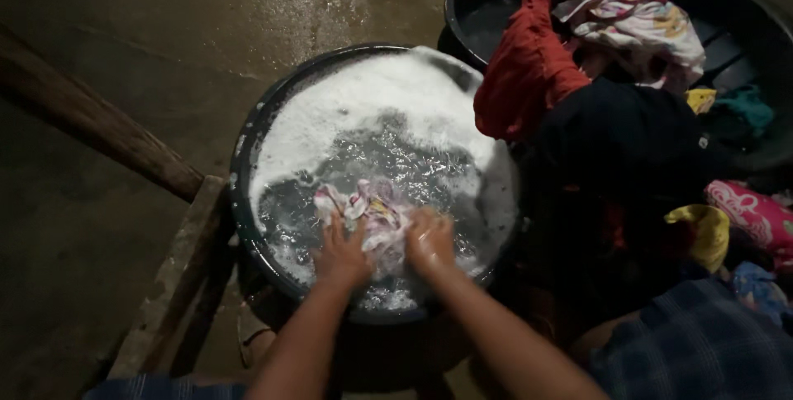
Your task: The person washes several items of clothing by hand in a basin of soapy water, wrings them out, and places them into a black basket.
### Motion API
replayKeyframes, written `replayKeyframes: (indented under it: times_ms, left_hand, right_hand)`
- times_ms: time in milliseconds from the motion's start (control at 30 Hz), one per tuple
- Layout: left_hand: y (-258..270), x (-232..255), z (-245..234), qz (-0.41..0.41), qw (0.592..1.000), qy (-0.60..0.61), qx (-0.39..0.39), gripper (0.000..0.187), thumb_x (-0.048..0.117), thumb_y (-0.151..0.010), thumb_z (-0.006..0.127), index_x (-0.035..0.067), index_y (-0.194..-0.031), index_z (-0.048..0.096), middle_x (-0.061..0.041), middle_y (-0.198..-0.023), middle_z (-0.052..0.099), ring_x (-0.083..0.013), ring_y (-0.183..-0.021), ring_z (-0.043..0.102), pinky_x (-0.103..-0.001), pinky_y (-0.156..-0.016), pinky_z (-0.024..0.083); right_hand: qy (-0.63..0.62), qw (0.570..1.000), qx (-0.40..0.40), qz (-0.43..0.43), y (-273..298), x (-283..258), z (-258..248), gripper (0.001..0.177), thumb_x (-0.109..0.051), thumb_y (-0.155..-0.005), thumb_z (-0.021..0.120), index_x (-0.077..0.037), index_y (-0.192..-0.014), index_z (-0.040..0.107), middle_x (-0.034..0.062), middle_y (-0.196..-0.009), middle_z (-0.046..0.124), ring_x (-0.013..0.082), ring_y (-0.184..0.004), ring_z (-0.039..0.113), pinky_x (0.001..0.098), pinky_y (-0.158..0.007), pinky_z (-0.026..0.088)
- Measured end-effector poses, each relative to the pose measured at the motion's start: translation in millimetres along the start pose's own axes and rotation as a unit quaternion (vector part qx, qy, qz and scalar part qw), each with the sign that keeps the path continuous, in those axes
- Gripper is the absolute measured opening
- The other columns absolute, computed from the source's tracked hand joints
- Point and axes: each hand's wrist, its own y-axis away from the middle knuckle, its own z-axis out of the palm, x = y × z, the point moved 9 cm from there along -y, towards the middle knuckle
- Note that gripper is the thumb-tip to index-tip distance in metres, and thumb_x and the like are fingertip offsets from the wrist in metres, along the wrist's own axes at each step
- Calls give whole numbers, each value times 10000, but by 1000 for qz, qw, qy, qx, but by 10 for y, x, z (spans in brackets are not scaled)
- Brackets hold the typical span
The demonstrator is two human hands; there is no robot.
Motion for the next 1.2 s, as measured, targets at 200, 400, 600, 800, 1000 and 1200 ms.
replayKeyframes:
  times_ms: [200,400,600,800,1000,1200]
  left_hand:
    - [-54,-79,468,1,982,123,-145,558,356,-911,685,201,-1440,601,-160,-1498,570,-353,-1355,575,-507,-1104,483]
    - [-151,65,490,52,980,-26,-189,984,636,-834,699,349,-1633,200,-83,-1552,481,-383,-1428,463,-632,-1228,271]
    - [-463,228,47,132,986,100,12,1196,457,-561,1020,179,-1498,331,-185,-1547,413,-398,-1379,404,-527,-1113,360]
    - [-453,372,-935,238,763,601,-18,718,195,-689,808,100,-1379,635,-69,-1228,726,-202,-1098,714,-373,-959,600]
    - [157,438,-2180,251,777,576,42,648,117,-651,902,45,-1202,567,-135,-1038,725,-187,-888,723,-341,-761,621]
    - [558,944,-2348,300,856,410,93,621,192,-657,907,94,-1156,550,-84,-1024,703,-208,-911,723,-368,-756,624]
  right_hand:
    - [-46,970,-238,-3,249,122,1652,259,-156,-835,664,-150,-1084,734,162,-1447,542,356,-1352,484,558,-1140,301]
    - [-227,945,-216,97,73,462,1872,380,-120,-845,609,-164,-1205,722,156,-1311,655,354,-1187,610,474,-1004,483]
    - [-492,830,-227,131,-579,106,-242,247,-213,-832,737,32,-843,770,181,-779,762,266,-665,725,383,-596,564]
    - [-729,682,-57,-26,-607,52,-2068,264,-146,-829,697,31,-1024,712,135,-908,752,217,-746,750,334,-690,636]
    - [-803,591,36,65,-631,833,-1736,419,-114,-850,649,-21,-1249,561,145,-1123,659,252,-976,683,429,-831,635]
    - [-818,456,-191,293,-307,377,-874,531,-559,-850,543,-195,-1237,557,117,-1109,655,316,-943,677,546,-744,620]
